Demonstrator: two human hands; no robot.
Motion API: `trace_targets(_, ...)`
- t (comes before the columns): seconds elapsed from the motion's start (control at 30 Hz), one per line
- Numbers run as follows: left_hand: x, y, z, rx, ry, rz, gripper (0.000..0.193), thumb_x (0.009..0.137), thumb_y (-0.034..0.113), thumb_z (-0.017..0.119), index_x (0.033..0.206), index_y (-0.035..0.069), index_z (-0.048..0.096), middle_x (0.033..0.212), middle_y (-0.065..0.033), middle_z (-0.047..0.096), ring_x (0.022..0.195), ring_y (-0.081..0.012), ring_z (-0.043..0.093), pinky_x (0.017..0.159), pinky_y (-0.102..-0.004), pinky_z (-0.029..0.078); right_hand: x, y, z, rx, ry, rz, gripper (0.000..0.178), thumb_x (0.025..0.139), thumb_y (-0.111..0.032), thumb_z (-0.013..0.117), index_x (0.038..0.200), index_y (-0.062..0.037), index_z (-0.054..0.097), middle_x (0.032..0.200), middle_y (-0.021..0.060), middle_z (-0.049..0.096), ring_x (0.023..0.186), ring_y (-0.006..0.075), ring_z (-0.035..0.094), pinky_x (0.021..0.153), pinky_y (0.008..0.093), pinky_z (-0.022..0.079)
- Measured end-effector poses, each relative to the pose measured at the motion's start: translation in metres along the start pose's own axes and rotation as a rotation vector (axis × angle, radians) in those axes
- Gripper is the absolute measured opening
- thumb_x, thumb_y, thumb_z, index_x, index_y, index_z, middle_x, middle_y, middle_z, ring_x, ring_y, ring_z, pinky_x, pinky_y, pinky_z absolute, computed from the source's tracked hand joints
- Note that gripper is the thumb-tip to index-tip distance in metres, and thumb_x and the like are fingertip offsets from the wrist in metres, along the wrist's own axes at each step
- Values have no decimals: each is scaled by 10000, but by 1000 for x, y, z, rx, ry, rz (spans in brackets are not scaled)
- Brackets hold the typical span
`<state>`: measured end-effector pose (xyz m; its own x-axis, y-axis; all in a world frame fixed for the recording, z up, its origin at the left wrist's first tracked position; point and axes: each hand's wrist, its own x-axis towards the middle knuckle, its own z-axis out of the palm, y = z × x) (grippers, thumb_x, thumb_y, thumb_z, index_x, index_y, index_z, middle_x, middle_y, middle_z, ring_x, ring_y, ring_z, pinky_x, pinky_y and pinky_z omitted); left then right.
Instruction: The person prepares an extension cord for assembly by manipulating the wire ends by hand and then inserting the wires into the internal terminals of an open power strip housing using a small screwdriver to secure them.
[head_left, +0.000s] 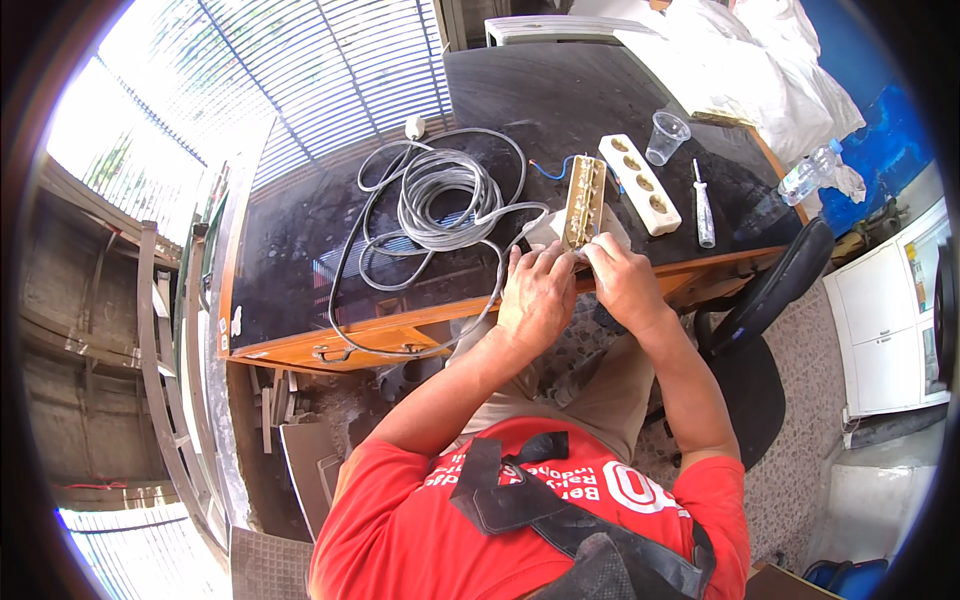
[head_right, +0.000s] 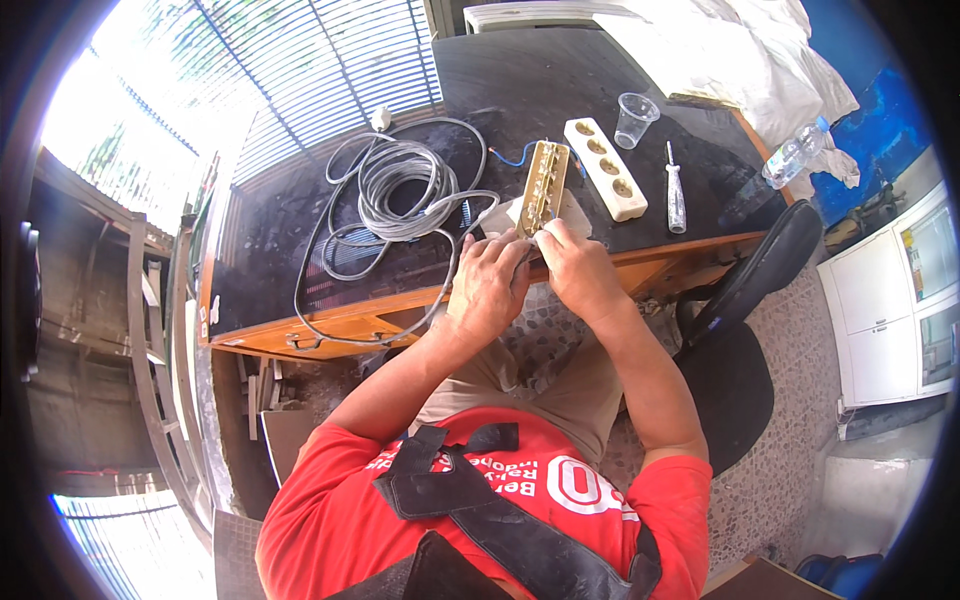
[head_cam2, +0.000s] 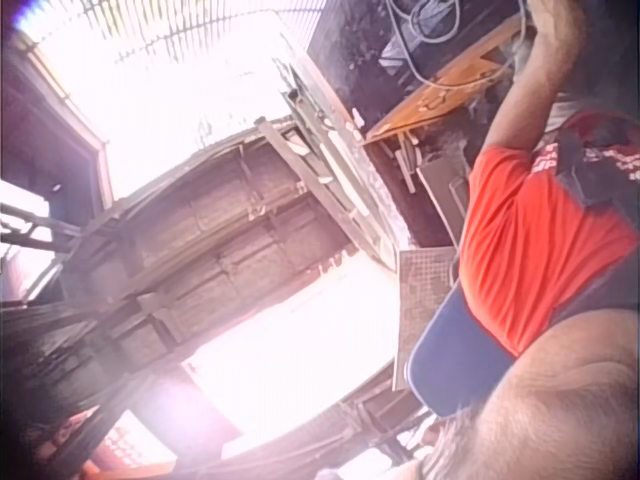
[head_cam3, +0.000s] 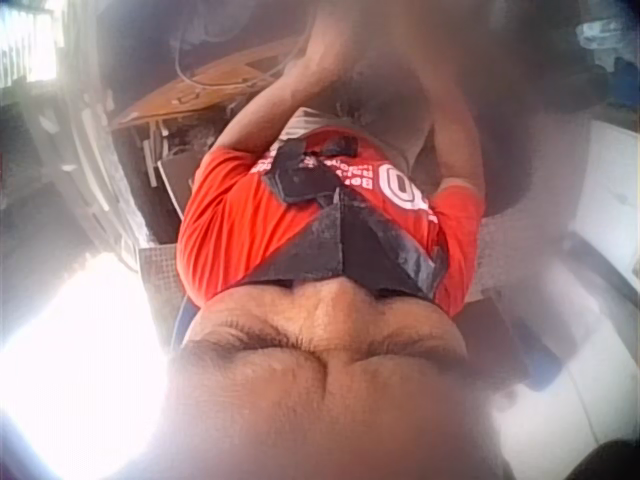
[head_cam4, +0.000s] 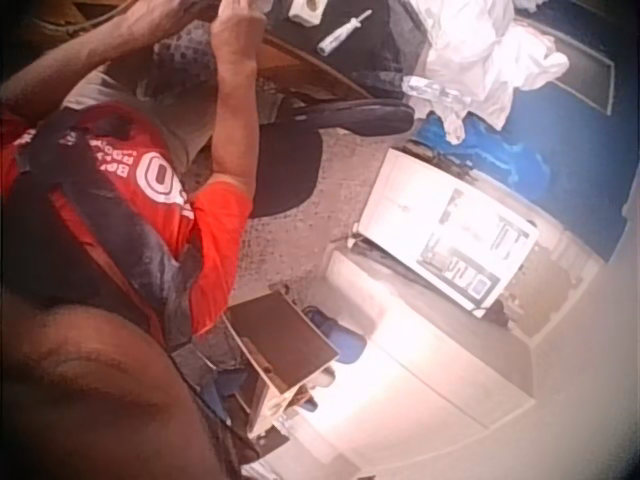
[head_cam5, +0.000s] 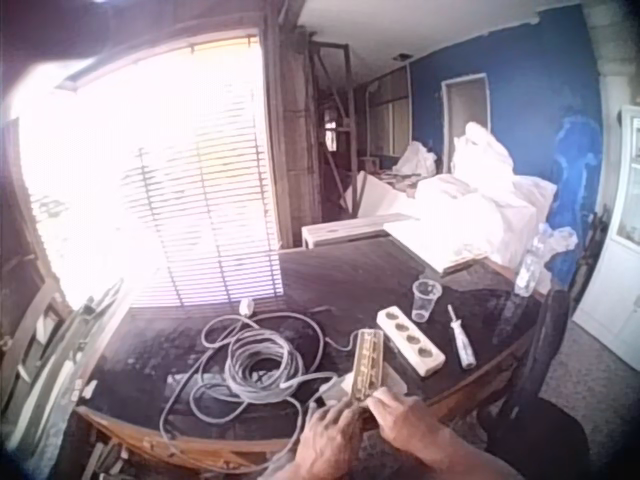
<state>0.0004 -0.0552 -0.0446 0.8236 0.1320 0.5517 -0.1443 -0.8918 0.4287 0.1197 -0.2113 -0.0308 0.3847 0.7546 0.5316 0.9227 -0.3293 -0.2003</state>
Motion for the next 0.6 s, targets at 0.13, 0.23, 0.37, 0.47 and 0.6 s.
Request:
trace_targets(0.13, 0, 0, 0, 19, -37, 16, 376, 973, 122, 676, 1347, 96, 658, 1363, -205, 653, 1192, -418, 643, 1105, -687, 438, 1, 1, -2, 37, 18, 25, 133, 945, -37, 663, 1076, -47, 647, 1089, 128, 676, 866, 381, 738, 716, 486, 614)
trace_targets(0.23, -5, -6, 6, 81, -56, 48, 432, 954, 153, 678, 1376, 79, 629, 1412, -245, 613, 1262, -423, 620, 1122, -731, 407, 4, -2, -5, 95, 26, 44, 90, 964, -31, 673, 1052, -47, 664, 1042, 132, 680, 892, 389, 725, 730, 484, 596)
trace_targets(0.37, -2, -1, 2, 90, -57, 26, 382, 990, 152, 664, 1367, 92, 667, 1387, -227, 628, 1220, -428, 629, 1097, -703, 440, 5, -2, -5, 125, 25, 61, 72, 972, -28, 676, 1041, -47, 676, 1021, 136, 683, 900, 396, 714, 747, 478, 587)
trace_targets(0.47, 0, 0, -1, 107, -98, 21, 383, 995, 160, 659, 1371, 90, 667, 1392, -233, 622, 1229, -430, 628, 1095, -707, 443, 5, 2, -5, 125, 19, 63, 56, 995, -91, 676, 1034, -51, 681, 1022, 126, 680, 868, 386, 725, 727, 495, 593)
trace_targets(0.6, 0, 0, -1, 130, -122, 17, 387, 1000, 166, 654, 1378, 83, 663, 1396, -238, 618, 1235, -434, 626, 1090, -714, 446, 6, 3, -7, 166, 2, 97, 66, 1004, -113, 686, 1024, -51, 695, 1001, 133, 681, 865, 397, 718, 726, 500, 585)
